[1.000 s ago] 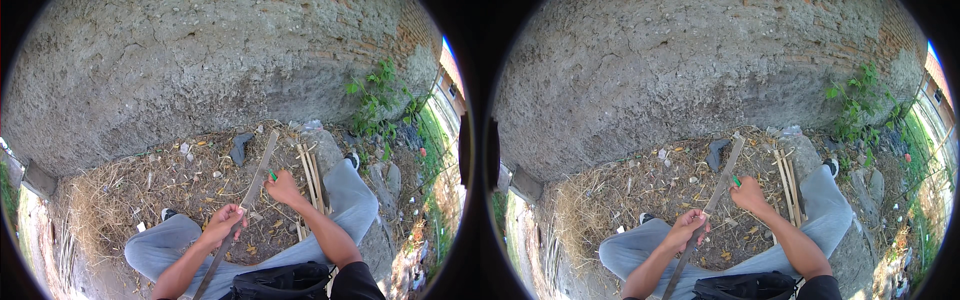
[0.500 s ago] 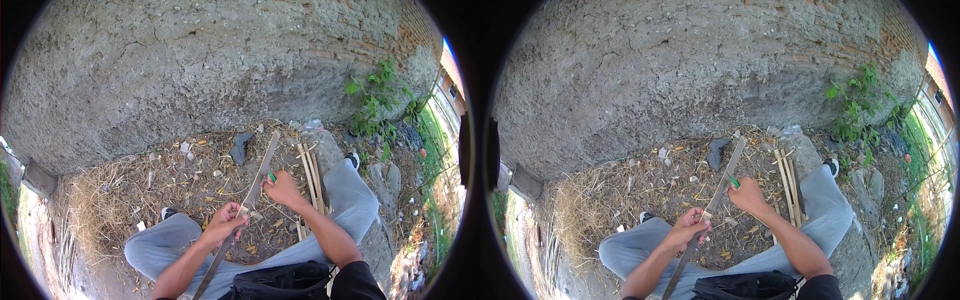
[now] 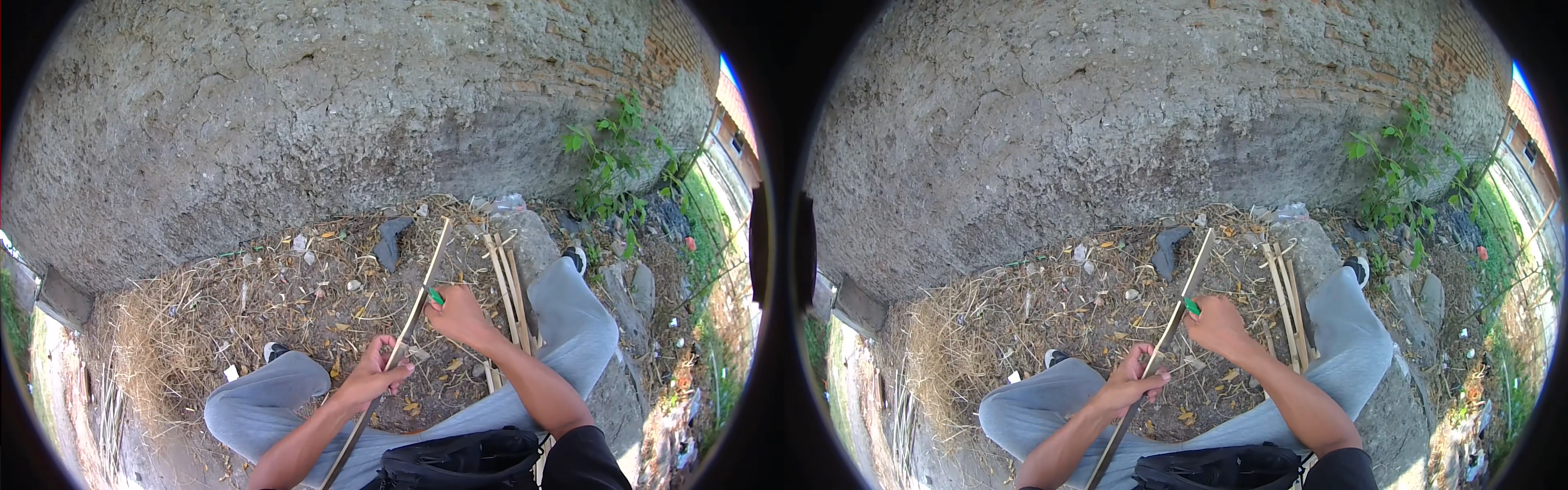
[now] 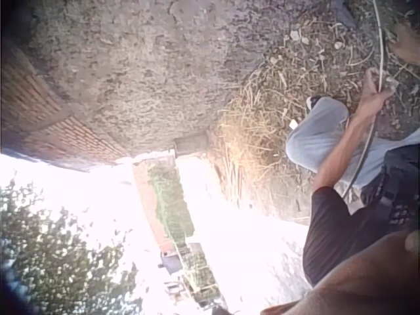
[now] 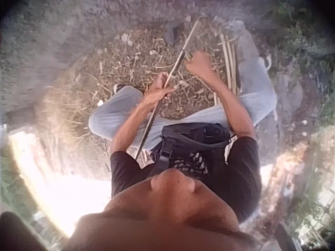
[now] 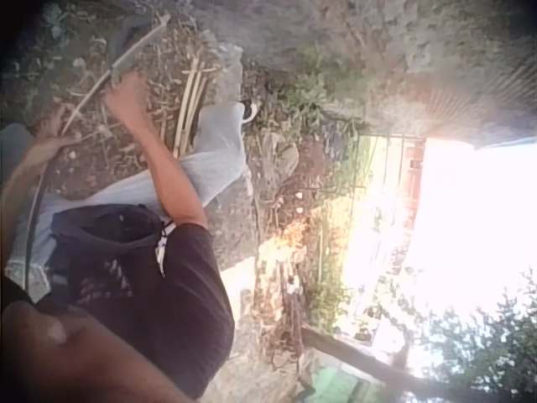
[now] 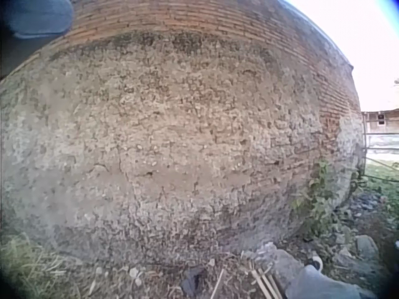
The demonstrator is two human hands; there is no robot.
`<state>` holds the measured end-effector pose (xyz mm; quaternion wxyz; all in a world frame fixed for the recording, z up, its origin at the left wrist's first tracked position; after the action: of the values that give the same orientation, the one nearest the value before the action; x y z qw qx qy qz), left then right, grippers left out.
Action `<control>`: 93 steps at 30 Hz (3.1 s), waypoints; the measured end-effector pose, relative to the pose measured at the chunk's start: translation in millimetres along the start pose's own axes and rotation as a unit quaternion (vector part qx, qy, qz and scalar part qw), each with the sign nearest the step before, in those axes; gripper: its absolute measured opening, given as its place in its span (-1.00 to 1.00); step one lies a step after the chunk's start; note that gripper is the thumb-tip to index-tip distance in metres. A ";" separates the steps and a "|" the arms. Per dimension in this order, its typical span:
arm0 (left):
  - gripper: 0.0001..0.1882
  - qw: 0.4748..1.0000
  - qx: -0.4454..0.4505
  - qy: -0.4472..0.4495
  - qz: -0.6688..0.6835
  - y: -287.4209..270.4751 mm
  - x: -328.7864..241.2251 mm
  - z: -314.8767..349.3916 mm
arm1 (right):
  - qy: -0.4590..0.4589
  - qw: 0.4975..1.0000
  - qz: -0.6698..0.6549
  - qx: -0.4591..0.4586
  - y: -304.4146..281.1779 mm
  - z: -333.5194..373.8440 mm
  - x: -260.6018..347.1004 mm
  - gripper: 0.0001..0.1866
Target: The person shaves a bamboo strip using a utility knife and then splits another bamboo strip with a machete.
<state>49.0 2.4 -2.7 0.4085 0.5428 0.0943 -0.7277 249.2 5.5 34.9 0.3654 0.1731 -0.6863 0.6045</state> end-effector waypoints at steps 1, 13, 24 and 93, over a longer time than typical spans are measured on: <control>-0.59 1.000 0.000 0.000 0.000 1.3 1.5 0.3 | -0.011 1.000 0.012 -0.001 0.7 0.8 1.9 -0.82; -0.71 0.993 0.014 -0.032 -0.109 8.6 8.9 -5.5 | -0.090 0.979 0.181 0.023 28.1 4.2 -10.4 -0.85; -0.61 0.993 -0.031 -0.081 0.078 -4.2 6.7 -6.8 | -0.091 0.981 0.169 0.011 38.1 1.7 -12.3 -0.87; -0.71 0.924 -0.165 0.054 -0.341 -27.7 5.1 4.1 | 0.125 0.971 0.203 -0.017 -1.2 -42.2 -65.7 -0.79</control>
<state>26.4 15.5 -14.0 0.2134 0.4411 0.4148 -0.7667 306.6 32.1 -10.9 0.3204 -0.0531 -0.6666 0.6709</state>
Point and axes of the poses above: each hand's wrist, its own z-axis away from the middle knuckle, its own y-axis out of the palm, x = y × z, the point moved 4 cm from there along -z, towards the middle knuckle, and after that the axes turned 1 degree about -y, right-handed, at the moved point
